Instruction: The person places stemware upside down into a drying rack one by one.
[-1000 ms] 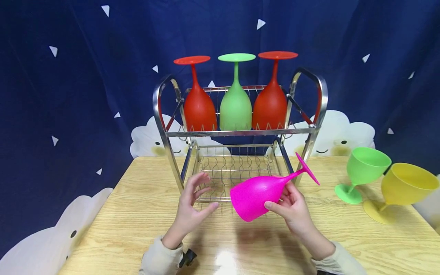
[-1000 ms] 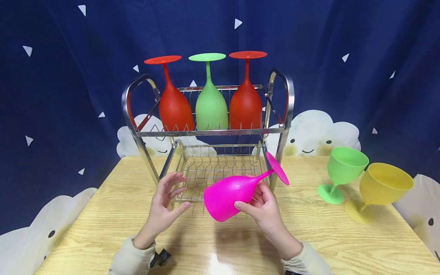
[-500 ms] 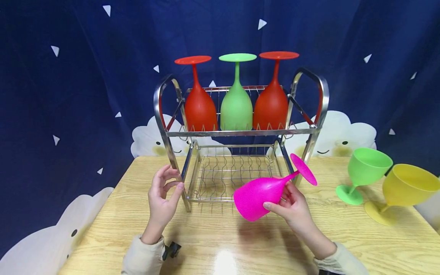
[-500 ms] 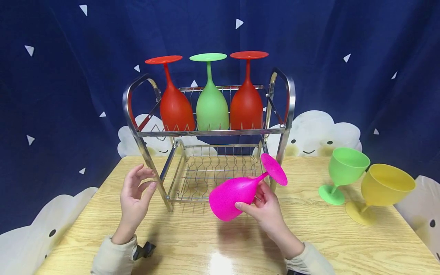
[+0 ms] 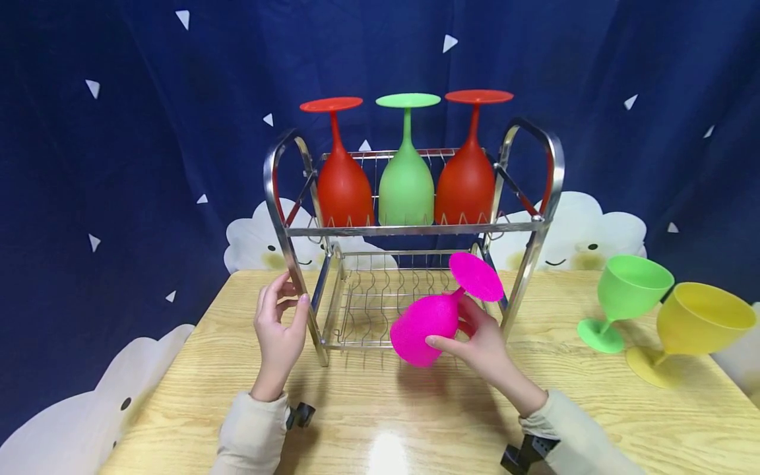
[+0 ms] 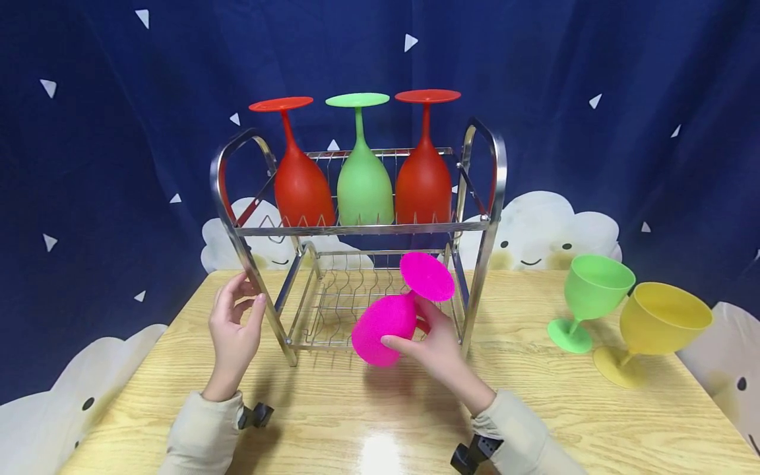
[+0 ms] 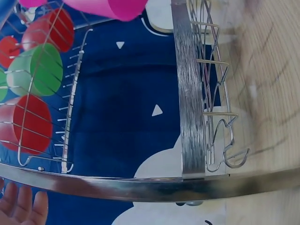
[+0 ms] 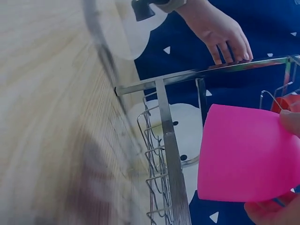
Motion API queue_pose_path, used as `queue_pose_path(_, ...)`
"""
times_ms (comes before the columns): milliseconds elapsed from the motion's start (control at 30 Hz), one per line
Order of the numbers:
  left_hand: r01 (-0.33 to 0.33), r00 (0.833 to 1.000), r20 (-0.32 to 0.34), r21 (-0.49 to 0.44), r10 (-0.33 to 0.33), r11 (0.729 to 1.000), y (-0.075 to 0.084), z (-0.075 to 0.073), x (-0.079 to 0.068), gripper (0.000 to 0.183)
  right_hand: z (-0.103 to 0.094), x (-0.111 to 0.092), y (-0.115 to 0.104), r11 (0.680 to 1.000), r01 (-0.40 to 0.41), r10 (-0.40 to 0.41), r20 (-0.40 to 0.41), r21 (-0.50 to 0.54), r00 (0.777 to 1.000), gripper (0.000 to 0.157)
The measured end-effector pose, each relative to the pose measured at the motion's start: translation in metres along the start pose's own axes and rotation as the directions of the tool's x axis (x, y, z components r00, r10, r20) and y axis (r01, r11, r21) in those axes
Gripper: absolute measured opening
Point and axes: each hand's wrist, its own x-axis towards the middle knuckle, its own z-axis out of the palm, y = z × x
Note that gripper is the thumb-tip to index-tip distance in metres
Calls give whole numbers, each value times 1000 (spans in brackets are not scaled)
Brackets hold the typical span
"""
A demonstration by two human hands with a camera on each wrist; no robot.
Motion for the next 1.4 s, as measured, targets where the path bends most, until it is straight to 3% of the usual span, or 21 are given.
queue_pose_path(100, 31, 1000, 5, -7, -30, 1000, 1, 1, 2, 33, 10, 9, 1, 997, 74, -74, 11, -9, 997, 62)
queue_pose_path(233, 111, 994, 22, -46, -110, 993, -15, 2, 0, 27, 25, 22, 3, 984, 169, -167, 37, -58, 985, 64)
queue_pose_path(367, 161, 986, 49, -80, -157, 984, -27, 3, -2, 25, 38, 33, 6, 970, 200, -192, 65, -137, 979, 65)
queue_pose_path(533, 143, 988, 64, -83, -138, 986, -30, 6, -1, 23, 56, 47, 11, 954, 198, -177, 106, -227, 978, 68)
queue_pose_path(733, 116, 989, 93, -39, -112, 992, -10, 7, 6, 19, 77, 62, 16, 954, 150, -114, 150, -261, 982, 70)
queue_pose_path(933, 122, 989, 96, -57, -116, 991, -32, 7, 3, 18, 97, 70, 20, 947, 174, -128, 182, -268, 975, 70)
queue_pose_path(1100, 146, 986, 93, -62, -140, 987, -32, 6, 3, 18, 109, 72, 23, 943, 164, -102, 218, -289, 971, 72)
queue_pose_path(1400, 141, 986, 93, -44, -136, 989, -8, 3, 7, 17, 114, 71, 29, 965, 139, -85, 236, -222, 968, 78)
